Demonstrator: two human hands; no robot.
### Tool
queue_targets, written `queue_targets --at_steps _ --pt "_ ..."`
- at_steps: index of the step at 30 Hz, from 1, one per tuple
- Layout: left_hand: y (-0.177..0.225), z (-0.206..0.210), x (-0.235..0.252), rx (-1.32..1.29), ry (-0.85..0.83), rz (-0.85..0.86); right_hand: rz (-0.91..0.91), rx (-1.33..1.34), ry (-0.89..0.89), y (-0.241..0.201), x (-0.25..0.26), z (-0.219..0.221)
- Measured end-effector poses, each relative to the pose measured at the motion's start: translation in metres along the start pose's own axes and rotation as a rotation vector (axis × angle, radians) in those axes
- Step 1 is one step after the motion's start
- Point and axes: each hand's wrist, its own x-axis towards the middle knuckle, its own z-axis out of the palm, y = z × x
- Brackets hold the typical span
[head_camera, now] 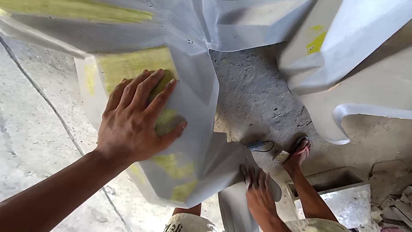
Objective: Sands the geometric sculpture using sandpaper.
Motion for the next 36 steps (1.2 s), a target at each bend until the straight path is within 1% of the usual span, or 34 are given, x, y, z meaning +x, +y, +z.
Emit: queue_targets --at_steps 1,2,4,6,7,8,10,11,12,13,14,16,17,18,19,20,21,22,23,24,25,26,27,28,29,30,31,32,33,36 --pt "-0.001 0.001 0.001 0.001 0.007 0.000 -0.023 -0.045 0.007 0.002 -0.009 -0.001" --pt "0.000 0.002 0.000 -0.002 0.008 0.001 -0.018 -0.047 -0.038 0.004 -0.006 -0.003" --pt "0.000 0.003 0.000 0.002 0.016 -0.001 0.041 0.044 -0.185 0.006 0.034 -0.009" --pt "0.001 0.001 0.001 0.011 0.015 -0.002 0.123 0.135 -0.371 0.007 0.074 -0.018" --pt "0.000 0.001 0.001 0.012 0.016 0.002 0.128 0.137 -0.378 0.010 0.073 -0.018" --pt "0.002 0.000 -0.001 0.004 0.008 0.004 0.100 0.108 -0.316 0.015 0.052 -0.016" --pt "0.004 0.000 0.000 -0.010 0.006 0.007 0.007 0.032 -0.048 0.028 -0.001 -0.015" --pt "0.002 0.000 0.001 -0.010 0.012 0.004 -0.020 -0.010 0.008 0.034 -0.017 -0.015" --pt "0.001 0.001 0.000 -0.008 0.015 0.004 -0.039 -0.041 -0.001 0.038 -0.023 -0.016" --pt "0.002 0.002 -0.002 -0.008 0.012 0.006 -0.043 -0.026 -0.062 0.038 -0.017 -0.017" --pt "0.003 0.003 -0.002 -0.008 0.012 0.007 -0.025 0.018 -0.168 0.034 0.001 -0.021" --pt "0.002 0.002 -0.001 -0.010 0.021 0.009 0.040 0.179 -0.378 0.031 0.054 -0.028" --pt "0.001 0.001 -0.001 -0.008 0.032 0.005 0.062 0.276 -0.444 0.036 0.078 -0.031" --pt "0.001 0.001 -0.001 -0.005 0.034 0.004 0.085 0.403 -0.491 0.042 0.090 -0.036" --pt "0.001 0.001 0.000 0.004 0.034 0.003 0.114 0.560 -0.470 0.049 0.089 -0.041" --pt "0.003 0.001 -0.001 0.018 0.036 -0.014 0.148 0.766 -0.400 0.057 0.080 -0.046" --pt "0.009 0.001 -0.003 0.029 0.048 -0.046 0.184 1.002 -0.288 0.068 0.066 -0.048" --pt "0.024 0.003 -0.004 0.011 0.076 -0.086 0.215 1.222 -0.164 0.080 0.051 -0.051" --pt "0.048 0.008 -0.005 -0.038 0.106 -0.120 0.254 1.400 -0.053 0.090 0.035 -0.056" --pt "0.082 0.018 -0.008 -0.103 0.113 -0.134 0.286 1.534 0.030 0.099 0.021 -0.064" --pt "0.124 0.033 -0.015 -0.198 0.099 -0.122 0.275 1.682 0.077 0.109 0.009 -0.068" --pt "0.169 0.050 -0.026 -0.366 0.030 -0.119 0.233 1.839 0.105 0.117 0.002 -0.066" --pt "0.213 0.067 -0.037 -0.622 -0.105 -0.161 0.186 1.947 0.128 0.121 -0.003 -0.062" --pt "0.251 0.083 -0.046 -0.958 -0.307 -0.267 0.152 1.993 0.144 0.123 -0.008 -0.058" --pt "0.281 0.097 -0.050 -1.313 -0.520 -0.422 0.116 2.008 0.154 0.123 -0.012 -0.052" --pt "0.303 0.109 -0.051 -1.647 -0.672 -0.598 0.089 2.008 0.169 0.123 -0.015 -0.045" --pt "0.319 0.115 -0.049 -1.888 -0.718 -0.780 0.072 1.989 0.186 0.125 -0.016 -0.038" --pt "0.330 0.119 -0.046 -1.979 -0.694 -0.921 0.057 1.953 0.198 0.129 -0.016 -0.031" --pt "0.337 0.123 -0.044 -1.980 -0.656 -0.975 0.040 1.900 0.202 0.134 -0.014 -0.024" --pt "0.339 0.130 -0.046 -1.898 -0.566 -0.912 -0.005 1.818 0.150 0.142 -0.008 -0.008"
